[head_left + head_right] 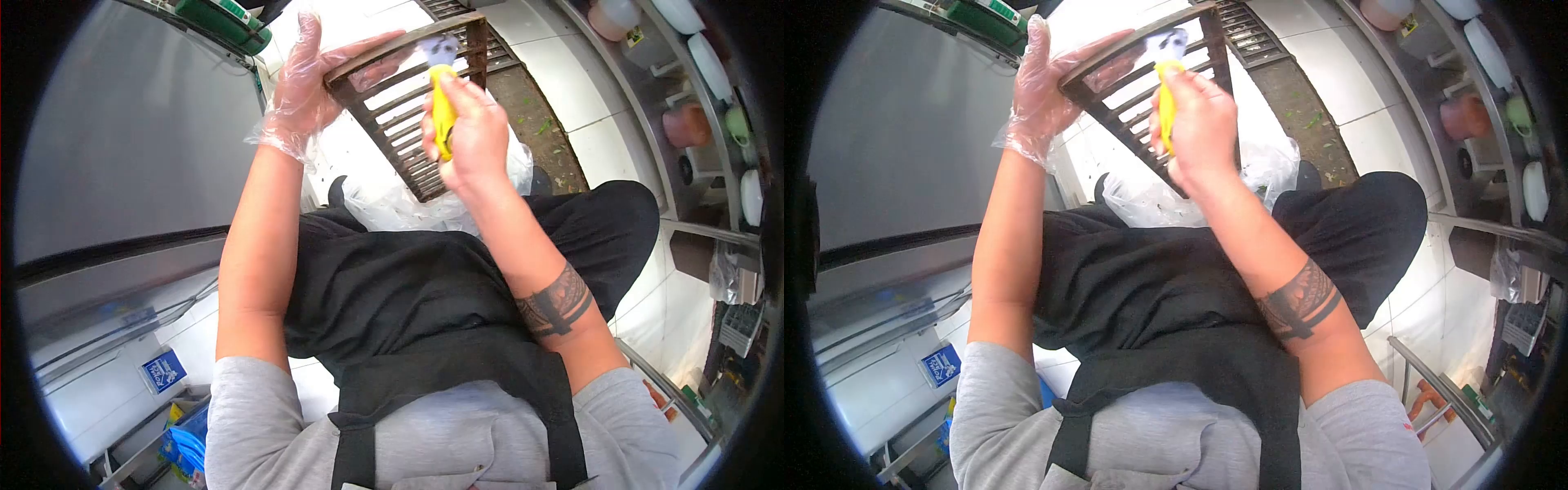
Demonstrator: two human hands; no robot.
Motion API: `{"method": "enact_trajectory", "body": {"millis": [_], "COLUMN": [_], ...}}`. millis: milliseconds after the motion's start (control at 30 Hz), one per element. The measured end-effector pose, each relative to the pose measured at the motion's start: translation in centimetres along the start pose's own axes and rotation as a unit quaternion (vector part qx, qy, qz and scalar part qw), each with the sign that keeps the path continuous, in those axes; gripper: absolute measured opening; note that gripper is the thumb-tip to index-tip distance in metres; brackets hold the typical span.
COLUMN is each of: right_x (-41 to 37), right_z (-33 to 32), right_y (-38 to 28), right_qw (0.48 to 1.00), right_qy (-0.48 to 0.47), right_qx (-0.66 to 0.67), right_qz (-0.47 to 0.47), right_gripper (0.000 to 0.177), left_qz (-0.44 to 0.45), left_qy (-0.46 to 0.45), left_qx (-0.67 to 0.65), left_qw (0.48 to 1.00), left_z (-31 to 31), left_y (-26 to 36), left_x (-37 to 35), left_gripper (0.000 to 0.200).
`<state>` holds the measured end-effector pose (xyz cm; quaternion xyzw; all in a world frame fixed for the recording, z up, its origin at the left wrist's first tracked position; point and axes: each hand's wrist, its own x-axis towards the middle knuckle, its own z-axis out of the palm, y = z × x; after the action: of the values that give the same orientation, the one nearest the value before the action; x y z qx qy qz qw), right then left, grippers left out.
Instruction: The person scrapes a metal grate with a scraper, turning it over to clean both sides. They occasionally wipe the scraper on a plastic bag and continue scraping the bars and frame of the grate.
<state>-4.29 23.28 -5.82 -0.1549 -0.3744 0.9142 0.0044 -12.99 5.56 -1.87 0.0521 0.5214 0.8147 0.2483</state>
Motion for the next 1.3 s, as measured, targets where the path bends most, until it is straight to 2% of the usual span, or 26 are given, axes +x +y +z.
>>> {"method": "enact_trajectory", "body": {"millis": [33, 100, 133, 167, 200, 233, 300, 367, 433, 467, 533, 600, 633, 700, 733, 767, 833, 867, 967, 1033, 1100, 1133, 1167, 1233, 1267, 1300], "right_x": [0.6, 1.5, 1.5, 1.3, 0.6, -0.2, -1.2, 0.1, 1.1, 1.0, 0.5, 0.9, 0.9, 0.9, 0.7, 0.4, -0.2, -0.3, -0.7, -1.0, -1.6, -1.9, -1.9, -1.7, -1.3, -0.8], "right_z": [-0.5, -0.8, -0.5, -0.2, 0.3, 0.6, 0.5, -0.1, -0.5, -0.5, -0.8, -1.2, -1.2, -1.3, -1.5, -1.7, -2.4, -3.2, -6.1, -7.6, -8.4, -8.7, -8.9, -9.4, -9.9, -10.2], "right_y": [-0.7, -2.0, -1.6, -1.1, -0.6, -0.1, 0.5, -0.2, -1.4, -1.5, -1.5, -2.5, -3.0, -3.4, -3.3, -3.3, -3.9, -4.5, -7.0, -8.7, -9.5, -9.8, -9.8, -9.6, -9.1, -8.6], "right_qw": [1.0, 0.999, 0.999, 0.999, 0.999, 0.997, 0.993, 0.999, 0.999, 0.999, 0.998, 0.999, 0.999, 0.999, 0.994, 0.983, 0.974, 0.965, 0.946, 0.921, 0.898, 0.873, 0.873, 0.821, 0.821, 0.773], "right_qy": [0.001, 0.024, 0.028, 0.031, 0.031, 0.032, -0.05, 0.023, 0.022, 0.016, -0.029, -0.006, 0.017, 0.007, -0.042, -0.09, -0.11, -0.095, -0.05, -0.051, -0.042, -0.032, -0.033, -0.021, -0.021, -0.071], "right_qx": [-0.002, 0.026, 0.033, 0.033, -0.022, -0.076, -0.109, -0.042, -0.022, -0.032, -0.047, -0.042, -0.035, -0.045, -0.101, -0.155, -0.197, -0.243, -0.32, -0.386, -0.437, -0.483, -0.484, -0.568, -0.568, -0.62], "right_qz": [-0.002, -0.005, -0.02, -0.024, -0.015, -0.005, 0.007, -0.007, -0.033, -0.011, 0.013, 0.011, 0.014, 0.013, 0.022, 0.03, 0.028, 0.011, -0.021, -0.026, -0.037, -0.053, -0.05, -0.05, -0.049, -0.116], "right_gripper": [0.021, 0.021, 0.021, 0.021, 0.02, 0.02, 0.021, 0.022, 0.022, 0.022, 0.024, 0.024, 0.025, 0.024, 0.025, 0.025, 0.025, 0.026, 0.032, 0.033, 0.036, 0.038, 0.038, 0.04, 0.04, 0.038], "left_qz": [0.001, -0.007, -0.008, 0.0, 0.008, 0.007, 0.009, 0.006, 0.012, -0.001, -0.002, 0.002, 0.005, 0.036, 0.041, 0.041, -0.004, 0.03, 0.042, 0.067, 0.098, 0.0, 0.021, 0.032, 0.034, 0.033], "left_qy": [-0.002, -0.087, -0.091, -0.052, -0.013, -0.016, 0.017, 0.013, -0.023, -0.025, -0.029, -0.053, -0.05, -0.045, -0.033, -0.03, 0.008, 0.019, -0.018, 0.016, 0.01, 0.066, 0.049, 0.03, 0.089, 0.089], "left_qx": [-0.001, -0.091, -0.091, -0.052, -0.012, -0.013, 0.006, -0.008, -0.013, -0.053, -0.031, -0.024, -0.032, 0.009, 0.018, 0.014, 0.255, 0.191, 0.221, 0.21, 0.267, 0.258, 0.182, 0.19, 0.223, 0.222], "left_qw": [1.0, 0.992, 0.992, 0.997, 1.0, 1.0, 1.0, 1.0, 1.0, 0.998, 0.999, 0.998, 0.998, 0.998, 0.998, 0.999, 0.967, 0.981, 0.974, 0.975, 0.959, 0.964, 0.982, 0.981, 0.97, 0.97], "left_z": [-0.4, -1.1, -0.7, -0.3, 0.3, 0.5, 0.3, -0.2, -0.1, 0.0, 0.4, 0.3, 0.2, 0.2, 0.4, 0.4, 0.8, 1.3, 1.6, 2.1, 2.1, 2.9, 2.4, 2.9, 2.6, 2.7], "left_y": [-0.2, -0.2, -0.2, -0.4, -0.5, -0.6, -0.5, -0.9, -0.7, -0.6, -0.2, -0.1, -0.4, -0.5, -0.2, 0.0, 0.7, 0.2, 0.7, 0.4, 0.7, 2.3, 2.3, 3.8, 3.2, 3.3], "left_x": [0.0, -0.2, -0.2, -0.4, -0.5, -0.6, -0.9, -0.9, -1.1, -1.1, -1.6, -1.6, -1.7, -1.8, -1.8, -2.0, -2.1, -2.7, -3.0, -3.2, -2.9, -2.8, -2.6, -3.9, -3.5, -3.5], "left_gripper": [0.127, 0.098, 0.098, 0.11, 0.123, 0.123, 0.121, 0.12, 0.118, 0.111, 0.106, 0.09, 0.09, 0.077, 0.06, 0.06, 0.056, 0.04, 0.036, 0.031, 0.036, 0.054, 0.059, 0.057, 0.057, 0.057]}}
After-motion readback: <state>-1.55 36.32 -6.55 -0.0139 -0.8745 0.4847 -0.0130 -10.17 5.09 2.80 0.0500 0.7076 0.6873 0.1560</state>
